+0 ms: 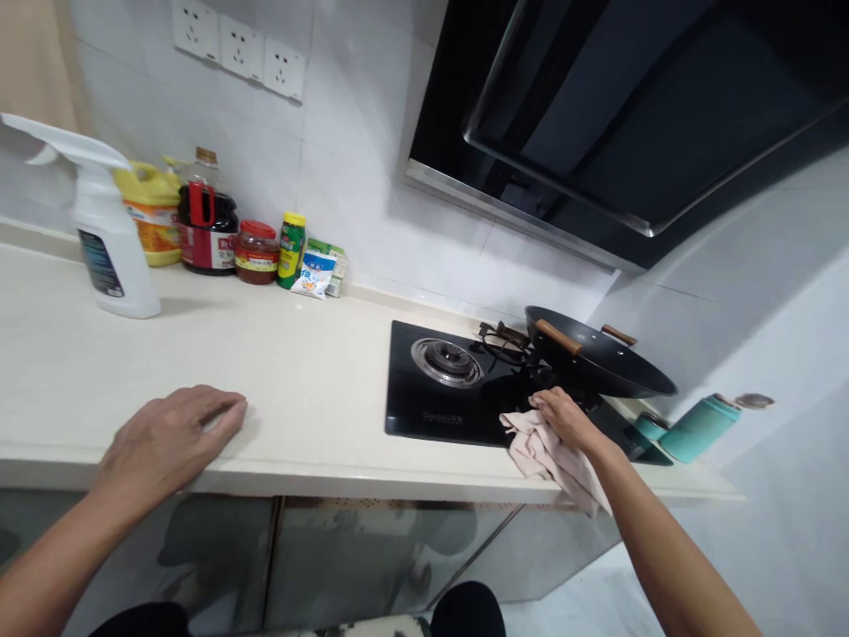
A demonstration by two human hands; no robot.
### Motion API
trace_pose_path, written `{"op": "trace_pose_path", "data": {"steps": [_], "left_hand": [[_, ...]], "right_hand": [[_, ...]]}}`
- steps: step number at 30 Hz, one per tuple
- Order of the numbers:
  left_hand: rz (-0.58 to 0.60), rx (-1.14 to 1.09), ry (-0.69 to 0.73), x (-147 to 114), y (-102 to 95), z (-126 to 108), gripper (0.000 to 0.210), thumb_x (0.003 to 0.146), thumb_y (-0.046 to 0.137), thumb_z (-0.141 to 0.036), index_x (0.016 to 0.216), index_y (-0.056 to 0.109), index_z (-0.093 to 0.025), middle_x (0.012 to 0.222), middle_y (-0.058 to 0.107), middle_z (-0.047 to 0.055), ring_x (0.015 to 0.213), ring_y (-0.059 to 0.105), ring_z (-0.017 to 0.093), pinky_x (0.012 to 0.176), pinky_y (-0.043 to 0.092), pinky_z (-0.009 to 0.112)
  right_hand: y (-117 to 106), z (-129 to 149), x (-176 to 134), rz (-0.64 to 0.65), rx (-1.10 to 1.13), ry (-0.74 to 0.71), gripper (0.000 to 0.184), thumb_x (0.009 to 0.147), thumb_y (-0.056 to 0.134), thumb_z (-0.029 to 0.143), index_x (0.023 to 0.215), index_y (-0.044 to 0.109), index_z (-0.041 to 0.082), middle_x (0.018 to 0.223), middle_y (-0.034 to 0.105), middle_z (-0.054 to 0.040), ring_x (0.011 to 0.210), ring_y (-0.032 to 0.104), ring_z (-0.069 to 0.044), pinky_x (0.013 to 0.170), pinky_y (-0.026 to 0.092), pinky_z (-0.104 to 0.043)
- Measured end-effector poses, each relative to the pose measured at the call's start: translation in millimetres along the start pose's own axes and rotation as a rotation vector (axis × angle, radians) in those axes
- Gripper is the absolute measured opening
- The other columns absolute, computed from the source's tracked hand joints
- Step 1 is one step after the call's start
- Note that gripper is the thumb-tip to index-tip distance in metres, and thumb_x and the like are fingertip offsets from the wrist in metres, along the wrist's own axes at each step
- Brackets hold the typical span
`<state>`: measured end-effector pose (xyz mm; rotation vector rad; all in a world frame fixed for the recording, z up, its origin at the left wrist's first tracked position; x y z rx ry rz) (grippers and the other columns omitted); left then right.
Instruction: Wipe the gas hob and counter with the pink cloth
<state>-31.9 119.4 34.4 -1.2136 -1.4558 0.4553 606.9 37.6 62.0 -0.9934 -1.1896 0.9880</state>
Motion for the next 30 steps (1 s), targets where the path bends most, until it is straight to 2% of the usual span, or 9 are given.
{"op": "trace_pose_path", "data": {"steps": [6, 13, 21, 26, 30], "left_hand": [[0.024, -0.006, -0.018, 2.5, 3.1, 4.9, 0.049, 0.087, 0.038, -0.055, 0.095, 0.074, -0.023, 0.109, 0.076, 0.006, 0.104, 0.067, 0.03, 0.096, 0.048, 0.042], [0.04, -0.012, -0.035, 1.9, 4.3, 5.7, 0.049, 0.088, 0.038, -0.055, 0.098, 0.074, -0.022, 0.112, 0.075, 0.006, 0.105, 0.066, 0.03, 0.096, 0.047, 0.043], [0.0, -0.007, -0.006, 1.4, 0.2, 2.5, 0.046, 0.087, 0.038, -0.053, 0.096, 0.073, -0.024, 0.109, 0.076, 0.006, 0.103, 0.067, 0.028, 0.095, 0.048, 0.041], [0.035, -0.018, -0.03, 0.2, 2.4, 4.1, 0.046, 0.089, 0.039, -0.054, 0.097, 0.073, -0.023, 0.112, 0.075, 0.006, 0.105, 0.066, 0.03, 0.095, 0.048, 0.043], [0.004, -0.025, -0.008, -0.3, 1.0, 1.9, 0.047, 0.089, 0.039, -0.053, 0.097, 0.074, -0.022, 0.109, 0.075, 0.006, 0.103, 0.067, 0.029, 0.094, 0.048, 0.042]], "right_hand": [[5.9, 1.8, 14.7, -0.029, -0.021, 0.037, 0.034, 0.095, 0.039, 0.025, 0.111, 0.069, 0.025, 0.103, 0.054, -0.0065, 0.099, 0.053, -0.021, 0.092, 0.043, -0.034], [6.1, -5.0, -0.7, 0.004, -0.023, 0.043, 0.034, 0.094, 0.038, 0.023, 0.112, 0.067, 0.025, 0.097, 0.052, -0.0041, 0.095, 0.055, -0.019, 0.09, 0.044, -0.03], [7.0, -1.0, 12.6, -0.019, -0.031, 0.064, 0.035, 0.095, 0.038, 0.023, 0.112, 0.067, 0.027, 0.099, 0.052, -0.0045, 0.097, 0.053, -0.019, 0.09, 0.042, -0.032], [7.1, -2.4, 3.8, -0.011, -0.035, 0.065, 0.035, 0.093, 0.039, 0.022, 0.112, 0.068, 0.027, 0.1, 0.054, -0.005, 0.096, 0.053, -0.02, 0.089, 0.043, -0.032], [4.5, -3.7, -1.1, -0.004, -0.042, 0.061, 0.036, 0.093, 0.039, 0.023, 0.113, 0.068, 0.027, 0.1, 0.054, -0.0052, 0.097, 0.055, -0.02, 0.089, 0.043, -0.032]]}}
Point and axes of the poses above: each hand's wrist, its own x-axis towards the middle knuckle, its own y-axis out of the palm, z = x × y, the point moved 8 cm from there along x, towards the middle knuckle
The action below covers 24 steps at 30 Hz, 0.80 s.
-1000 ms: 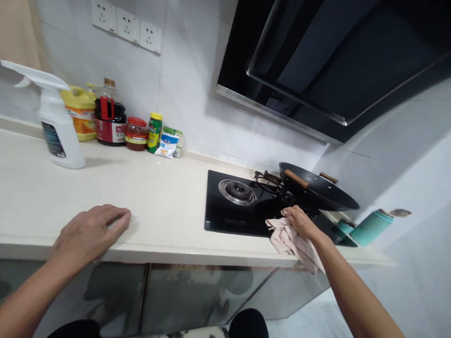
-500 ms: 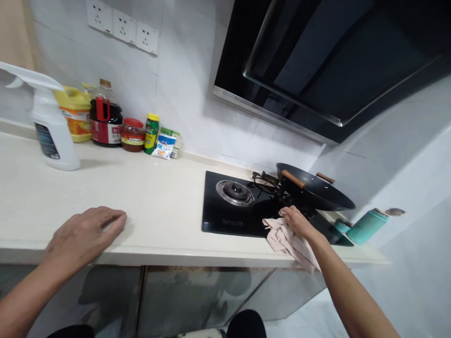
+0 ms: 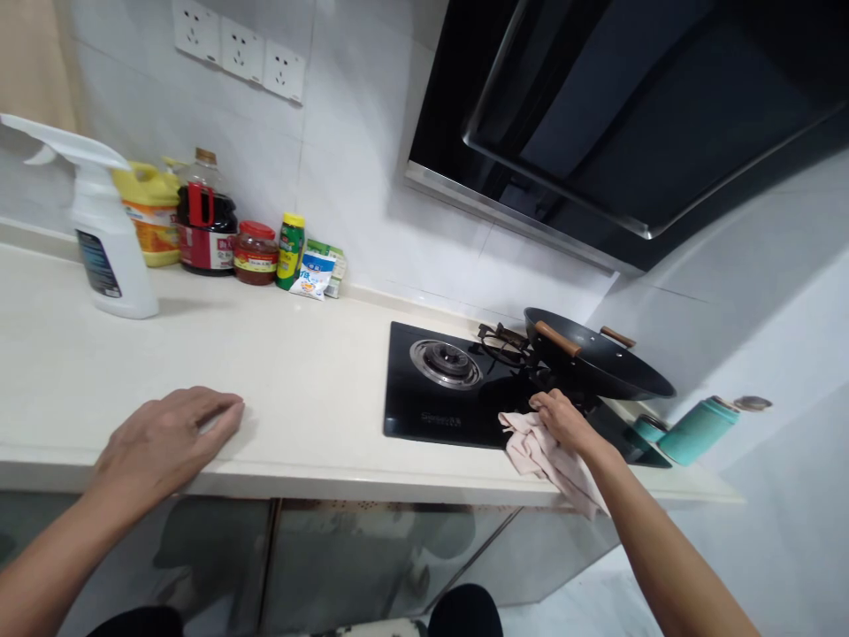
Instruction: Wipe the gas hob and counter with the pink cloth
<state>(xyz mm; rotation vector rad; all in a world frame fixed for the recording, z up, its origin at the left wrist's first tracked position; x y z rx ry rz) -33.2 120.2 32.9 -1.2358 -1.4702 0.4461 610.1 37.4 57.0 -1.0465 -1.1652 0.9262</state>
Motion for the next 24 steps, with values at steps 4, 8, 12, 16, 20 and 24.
{"op": "trace_pose_path", "data": {"steps": [4, 8, 12, 16, 20, 24], "left_hand": [[-0.007, 0.007, 0.017, 0.0, -0.5, -1.5, 0.047, 0.088, 0.04, -0.052, 0.096, 0.074, -0.022, 0.107, 0.075, 0.007, 0.101, 0.067, 0.03, 0.093, 0.048, 0.042], [-0.009, 0.015, 0.018, -0.4, -3.5, -4.1, 0.046, 0.088, 0.039, -0.05, 0.096, 0.073, -0.021, 0.108, 0.075, 0.008, 0.102, 0.067, 0.029, 0.092, 0.047, 0.041], [-0.006, 0.024, -0.001, -0.6, -2.9, -3.2, 0.046, 0.088, 0.038, -0.05, 0.096, 0.073, -0.021, 0.108, 0.075, 0.007, 0.103, 0.067, 0.029, 0.092, 0.047, 0.04], [-0.019, 0.016, 0.011, -0.4, -0.4, -1.2, 0.046, 0.088, 0.038, -0.052, 0.094, 0.073, -0.022, 0.108, 0.075, 0.006, 0.104, 0.066, 0.029, 0.092, 0.046, 0.04], [-0.02, 0.021, -0.003, -0.7, -0.7, -0.7, 0.044, 0.088, 0.039, -0.051, 0.094, 0.073, -0.023, 0.108, 0.075, 0.005, 0.105, 0.067, 0.029, 0.091, 0.047, 0.04], [-0.021, 0.03, -0.006, -1.3, -2.7, -2.7, 0.044, 0.088, 0.038, -0.05, 0.095, 0.072, -0.023, 0.107, 0.075, 0.006, 0.103, 0.067, 0.028, 0.091, 0.046, 0.04]], "right_hand": [[1.4, 2.5, 6.5, -0.013, 0.003, 0.013, 0.039, 0.093, 0.039, 0.023, 0.118, 0.068, 0.027, 0.102, 0.054, -0.0057, 0.101, 0.055, -0.02, 0.091, 0.043, -0.032], [3.6, 2.5, 7.4, -0.025, 0.017, 0.02, 0.04, 0.095, 0.037, 0.024, 0.121, 0.067, 0.025, 0.102, 0.053, -0.0068, 0.102, 0.055, -0.021, 0.092, 0.043, -0.033], [3.6, -2.9, -1.4, -0.024, 0.038, -0.005, 0.039, 0.094, 0.038, 0.024, 0.119, 0.068, 0.027, 0.104, 0.054, -0.0058, 0.103, 0.056, -0.021, 0.093, 0.044, -0.032], [3.0, -7.4, -0.7, -0.024, 0.067, -0.001, 0.039, 0.093, 0.04, 0.023, 0.119, 0.069, 0.028, 0.102, 0.054, -0.0058, 0.102, 0.057, -0.02, 0.095, 0.043, -0.032], [4.9, -7.3, 7.9, -0.02, 0.084, 0.026, 0.043, 0.092, 0.04, 0.021, 0.124, 0.068, 0.029, 0.1, 0.053, -0.0049, 0.097, 0.058, -0.018, 0.094, 0.043, -0.031], [6.2, -6.3, 5.6, -0.034, 0.111, 0.017, 0.043, 0.093, 0.039, 0.023, 0.125, 0.067, 0.028, 0.1, 0.053, -0.0048, 0.096, 0.058, -0.019, 0.094, 0.044, -0.032]]}}
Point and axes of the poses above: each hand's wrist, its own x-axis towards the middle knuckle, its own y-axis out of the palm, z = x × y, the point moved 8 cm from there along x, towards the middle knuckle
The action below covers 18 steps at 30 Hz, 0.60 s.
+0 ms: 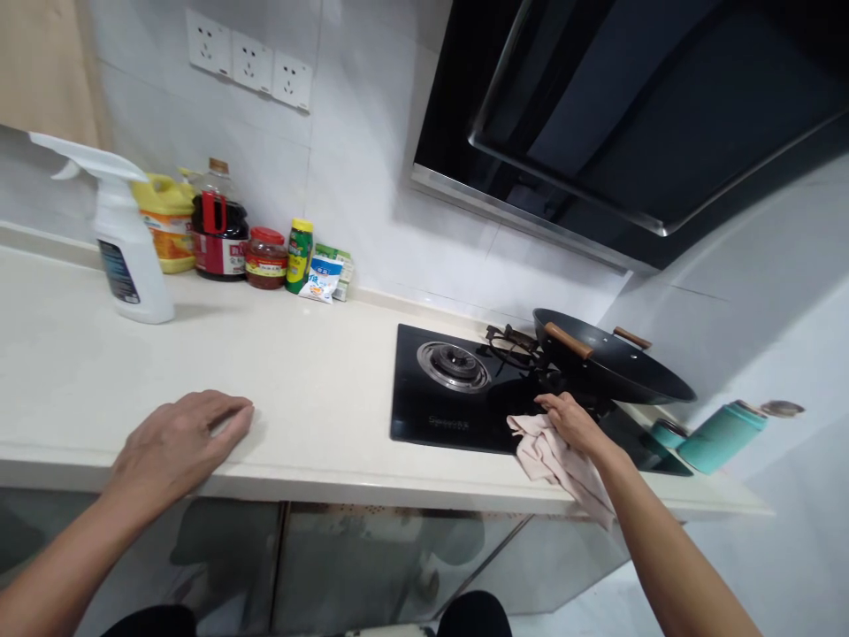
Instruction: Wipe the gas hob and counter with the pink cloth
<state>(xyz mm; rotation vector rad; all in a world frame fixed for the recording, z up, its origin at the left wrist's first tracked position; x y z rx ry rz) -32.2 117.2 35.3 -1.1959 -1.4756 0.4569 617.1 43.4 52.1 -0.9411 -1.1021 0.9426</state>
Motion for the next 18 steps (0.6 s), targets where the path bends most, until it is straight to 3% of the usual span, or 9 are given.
{"op": "trace_pose_path", "data": {"steps": [6, 14, 18], "left_hand": [[-0.044, -0.026, 0.049, -0.3, -1.4, -1.7, 0.045, 0.089, 0.038, -0.051, 0.093, 0.072, -0.022, 0.105, 0.076, 0.006, 0.103, 0.067, 0.028, 0.091, 0.047, 0.04], [-0.035, -0.019, 0.048, -0.5, -0.2, -0.5, 0.045, 0.089, 0.039, -0.051, 0.092, 0.073, -0.022, 0.105, 0.076, 0.005, 0.103, 0.067, 0.028, 0.091, 0.047, 0.039], [-0.031, -0.014, 0.045, -0.7, 0.4, 0.1, 0.045, 0.089, 0.039, -0.053, 0.093, 0.073, -0.023, 0.106, 0.076, 0.005, 0.102, 0.067, 0.028, 0.09, 0.047, 0.04]], "right_hand": [[-6.8, -1.9, -11.7, -0.054, 0.018, -0.012, 0.039, 0.092, 0.039, 0.025, 0.117, 0.07, 0.027, 0.098, 0.054, -0.0044, 0.091, 0.059, -0.019, 0.092, 0.045, -0.032], [-5.4, -0.7, -3.7, -0.03, 0.05, -0.022, 0.039, 0.091, 0.04, 0.025, 0.116, 0.069, 0.026, 0.096, 0.054, -0.0042, 0.089, 0.06, -0.019, 0.092, 0.045, -0.033], [-7.7, -3.4, -7.8, -0.028, 0.048, -0.036, 0.034, 0.089, 0.04, 0.028, 0.106, 0.069, 0.025, 0.093, 0.056, -0.0047, 0.09, 0.061, -0.02, 0.089, 0.046, -0.033]]}}
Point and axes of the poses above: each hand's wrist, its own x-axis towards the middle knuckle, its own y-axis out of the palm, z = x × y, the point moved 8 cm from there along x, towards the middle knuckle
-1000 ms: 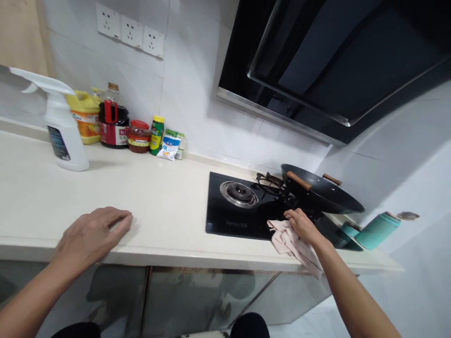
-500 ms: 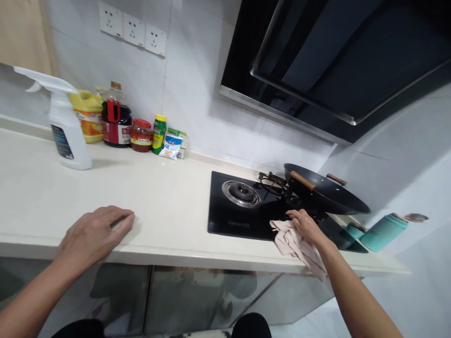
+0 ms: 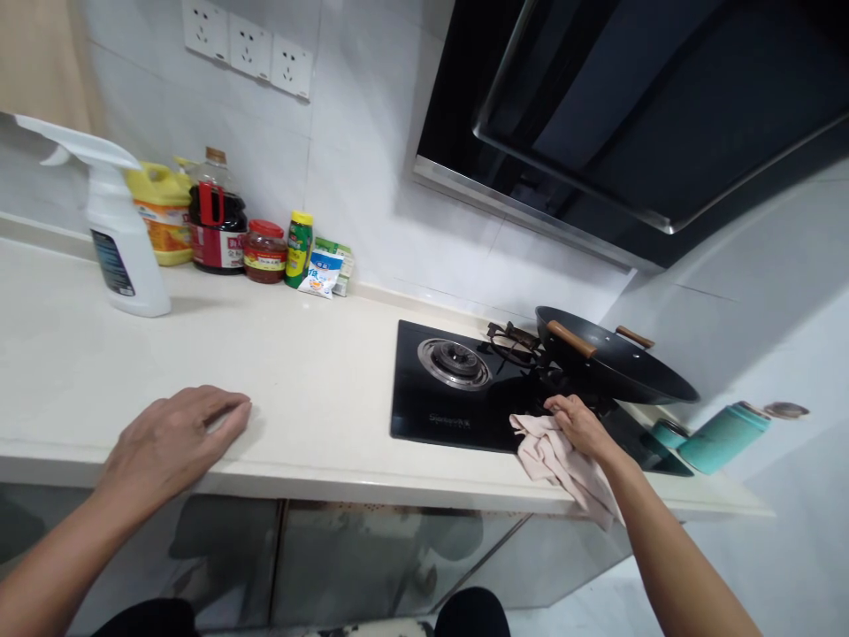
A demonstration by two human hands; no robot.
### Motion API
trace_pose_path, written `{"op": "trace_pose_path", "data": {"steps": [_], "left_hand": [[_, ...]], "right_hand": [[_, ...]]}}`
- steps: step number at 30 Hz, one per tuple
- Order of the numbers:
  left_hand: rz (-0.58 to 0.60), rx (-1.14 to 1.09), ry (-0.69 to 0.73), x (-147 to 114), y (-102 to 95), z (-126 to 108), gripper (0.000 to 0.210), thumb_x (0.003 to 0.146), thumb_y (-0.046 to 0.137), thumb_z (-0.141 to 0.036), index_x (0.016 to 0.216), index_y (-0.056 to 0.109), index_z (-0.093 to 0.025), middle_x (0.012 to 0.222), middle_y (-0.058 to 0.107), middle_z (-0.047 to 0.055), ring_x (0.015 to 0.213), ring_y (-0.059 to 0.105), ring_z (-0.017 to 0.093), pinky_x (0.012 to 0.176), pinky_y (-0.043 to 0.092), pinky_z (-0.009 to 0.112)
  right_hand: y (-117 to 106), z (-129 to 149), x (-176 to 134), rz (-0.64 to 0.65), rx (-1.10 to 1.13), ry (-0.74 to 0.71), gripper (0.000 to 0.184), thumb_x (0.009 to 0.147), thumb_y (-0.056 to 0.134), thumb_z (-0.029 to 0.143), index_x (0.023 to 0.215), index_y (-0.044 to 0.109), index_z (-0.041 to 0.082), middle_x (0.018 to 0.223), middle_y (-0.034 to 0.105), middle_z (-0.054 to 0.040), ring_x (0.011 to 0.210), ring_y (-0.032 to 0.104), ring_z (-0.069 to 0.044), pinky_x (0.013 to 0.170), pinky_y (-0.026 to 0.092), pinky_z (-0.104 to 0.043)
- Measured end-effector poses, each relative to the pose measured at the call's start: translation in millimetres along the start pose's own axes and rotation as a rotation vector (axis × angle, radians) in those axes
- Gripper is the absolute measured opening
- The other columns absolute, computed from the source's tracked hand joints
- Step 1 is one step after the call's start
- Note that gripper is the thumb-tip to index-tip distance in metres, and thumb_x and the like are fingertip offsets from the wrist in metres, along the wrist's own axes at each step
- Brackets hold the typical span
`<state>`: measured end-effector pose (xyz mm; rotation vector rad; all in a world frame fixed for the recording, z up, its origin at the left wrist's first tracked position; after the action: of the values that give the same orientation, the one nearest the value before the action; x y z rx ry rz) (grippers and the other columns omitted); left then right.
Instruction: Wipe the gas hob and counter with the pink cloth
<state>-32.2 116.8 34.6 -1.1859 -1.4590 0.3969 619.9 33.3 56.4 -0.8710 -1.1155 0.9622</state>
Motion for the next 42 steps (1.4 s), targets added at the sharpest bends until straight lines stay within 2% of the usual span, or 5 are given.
{"op": "trace_pose_path", "data": {"steps": [7, 11, 17, 26, 42], "left_hand": [[-0.007, 0.001, 0.009, 0.5, 0.7, -0.2, 0.045, 0.088, 0.038, -0.052, 0.091, 0.072, -0.023, 0.105, 0.076, 0.005, 0.103, 0.067, 0.028, 0.091, 0.047, 0.039], [-0.006, 0.018, -0.003, 0.9, 0.9, 1.0, 0.045, 0.089, 0.037, -0.053, 0.091, 0.072, -0.024, 0.105, 0.077, 0.005, 0.102, 0.068, 0.027, 0.091, 0.048, 0.04], [0.015, 0.003, -0.015, 0.8, 2.5, 2.5, 0.046, 0.087, 0.038, -0.054, 0.093, 0.072, -0.024, 0.107, 0.076, 0.004, 0.104, 0.067, 0.027, 0.092, 0.048, 0.04], [0.056, -0.02, -0.087, 1.5, 1.9, 3.4, 0.043, 0.085, 0.041, -0.054, 0.093, 0.073, -0.025, 0.107, 0.076, 0.005, 0.104, 0.067, 0.03, 0.093, 0.048, 0.043], [0.076, 0.0, -0.077, 1.7, 5.3, 6.9, 0.046, 0.087, 0.041, -0.055, 0.096, 0.073, -0.024, 0.11, 0.075, 0.005, 0.106, 0.066, 0.03, 0.094, 0.047, 0.042]], "right_hand": [[-15.1, -11.1, -2.1, -0.11, 0.14, 0.115, 0.037, 0.082, 0.049, 0.036, 0.114, 0.063, 0.023, 0.103, 0.069, -0.0066, 0.093, 0.064, -0.023, 0.086, 0.047, -0.035], [-11.6, -1.1, 1.6, -0.051, 0.244, 0.061, 0.034, 0.087, 0.042, 0.042, 0.1, 0.067, 0.022, 0.102, 0.072, -0.0064, 0.097, 0.065, -0.024, 0.089, 0.047, -0.035], [-6.9, 2.3, 9.1, 0.046, 0.207, 0.052, 0.04, 0.082, 0.052, 0.055, 0.093, 0.069, 0.021, 0.092, 0.072, -0.0062, 0.088, 0.065, -0.024, 0.081, 0.049, -0.033], [-1.9, 2.5, 38.2, 0.063, 0.049, 0.037, 0.024, 0.083, 0.052, 0.037, 0.087, 0.072, 0.023, 0.088, 0.067, -0.0047, 0.083, 0.061, -0.02, 0.076, 0.047, -0.029], [-4.9, 16.6, 16.7, 0.015, -0.042, -0.024, 0.03, 0.089, 0.046, 0.028, 0.102, 0.073, 0.025, 0.09, 0.057, -0.004, 0.085, 0.057, -0.018, 0.08, 0.045, -0.03]]}}
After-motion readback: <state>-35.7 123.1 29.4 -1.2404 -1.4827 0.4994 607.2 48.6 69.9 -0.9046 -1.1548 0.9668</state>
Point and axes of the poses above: each hand's wrist, its own x-axis towards the middle knuckle, its own y-axis out of the palm, z = x × y, the point moved 8 cm from there along x, towards the middle knuckle
